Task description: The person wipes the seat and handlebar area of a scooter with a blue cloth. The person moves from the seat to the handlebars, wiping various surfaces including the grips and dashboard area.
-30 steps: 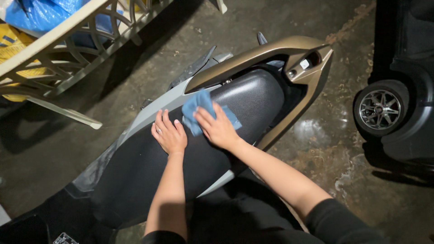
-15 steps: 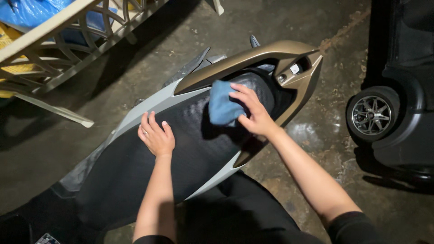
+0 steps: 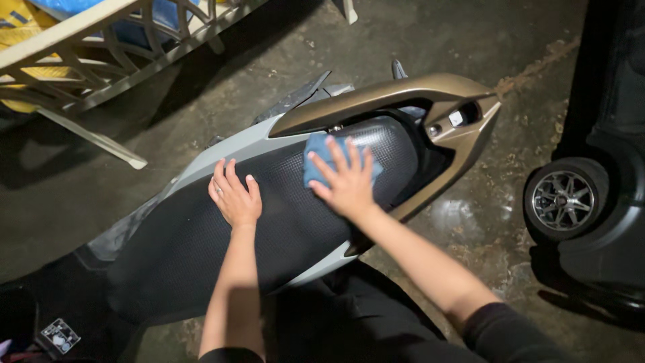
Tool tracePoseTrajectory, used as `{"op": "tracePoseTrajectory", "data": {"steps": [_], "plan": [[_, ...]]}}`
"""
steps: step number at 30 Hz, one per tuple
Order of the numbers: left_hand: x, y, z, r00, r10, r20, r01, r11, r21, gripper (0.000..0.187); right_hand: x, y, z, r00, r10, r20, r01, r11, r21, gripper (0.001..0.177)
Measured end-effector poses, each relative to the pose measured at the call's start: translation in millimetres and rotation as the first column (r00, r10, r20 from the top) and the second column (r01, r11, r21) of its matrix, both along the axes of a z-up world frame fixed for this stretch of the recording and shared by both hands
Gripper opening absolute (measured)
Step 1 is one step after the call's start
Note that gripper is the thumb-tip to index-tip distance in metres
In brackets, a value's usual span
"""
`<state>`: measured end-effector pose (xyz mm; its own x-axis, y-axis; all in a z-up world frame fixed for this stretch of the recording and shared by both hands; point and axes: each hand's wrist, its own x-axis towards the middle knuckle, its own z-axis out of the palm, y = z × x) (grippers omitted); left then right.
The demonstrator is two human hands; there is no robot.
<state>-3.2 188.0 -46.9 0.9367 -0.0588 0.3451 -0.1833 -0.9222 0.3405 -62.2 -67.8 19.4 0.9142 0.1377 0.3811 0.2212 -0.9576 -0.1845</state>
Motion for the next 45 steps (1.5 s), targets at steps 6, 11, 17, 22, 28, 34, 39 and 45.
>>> {"op": "tracePoseTrajectory", "data": {"steps": [6, 11, 17, 22, 28, 34, 39, 45], "plan": [[-1.9, -1.6, 3.3, 1.000, 0.002, 0.001, -0.002, 1.000, -0.016, 0.055, -36.2, 19.4, -11.1, 0.964, 0.264, 0.025, -0.263, 0.964, -0.050, 0.059], [1.2, -2.9, 5.5, 1.000, 0.005, -0.005, -0.005, 1.000, -0.017, 0.056, 13.9, -41.5, -8.1, 0.993, -0.008, 0.114, 0.011, 1.000, -0.025, 0.056], [5.2, -4.5, 5.6, 1.000, 0.007, 0.016, -0.007, 1.000, -0.021, 0.054, 101.4, -73.2, 4.6, 0.969, -0.063, 0.240, 0.057, 0.998, 0.032, 0.034], [2.7, -3.6, 0.6, 0.999, -0.033, -0.002, 0.033, 0.996, -0.087, 0.054, 135.4, -18.3, 13.1, 0.997, -0.004, -0.083, -0.016, 0.972, -0.234, 0.059], [5.3, 3.2, 1.0, 0.991, -0.132, 0.014, 0.132, 0.967, -0.218, 0.064, 168.3, 85.9, -32.0, 0.929, 0.292, -0.227, -0.316, 0.946, -0.075, 0.056], [-7.6, 77.8, -4.8, 0.997, 0.037, 0.075, 0.013, 0.820, -0.572, 0.062, 147.9, 130.2, -20.3, 0.843, 0.506, -0.182, -0.446, 0.847, 0.287, 0.045], [-64.8, 208.2, 5.0, 0.968, 0.243, 0.057, -0.214, 0.927, -0.308, 0.057, 53.9, 155.0, 26.5, 0.856, 0.475, -0.205, -0.486, 0.874, -0.004, 0.067], [-116.5, 271.8, 4.7, 0.891, 0.453, -0.019, -0.438, 0.849, -0.295, 0.059, 22.2, 206.1, -13.6, 0.896, 0.419, -0.143, -0.440, 0.882, -0.170, 0.071]]}}
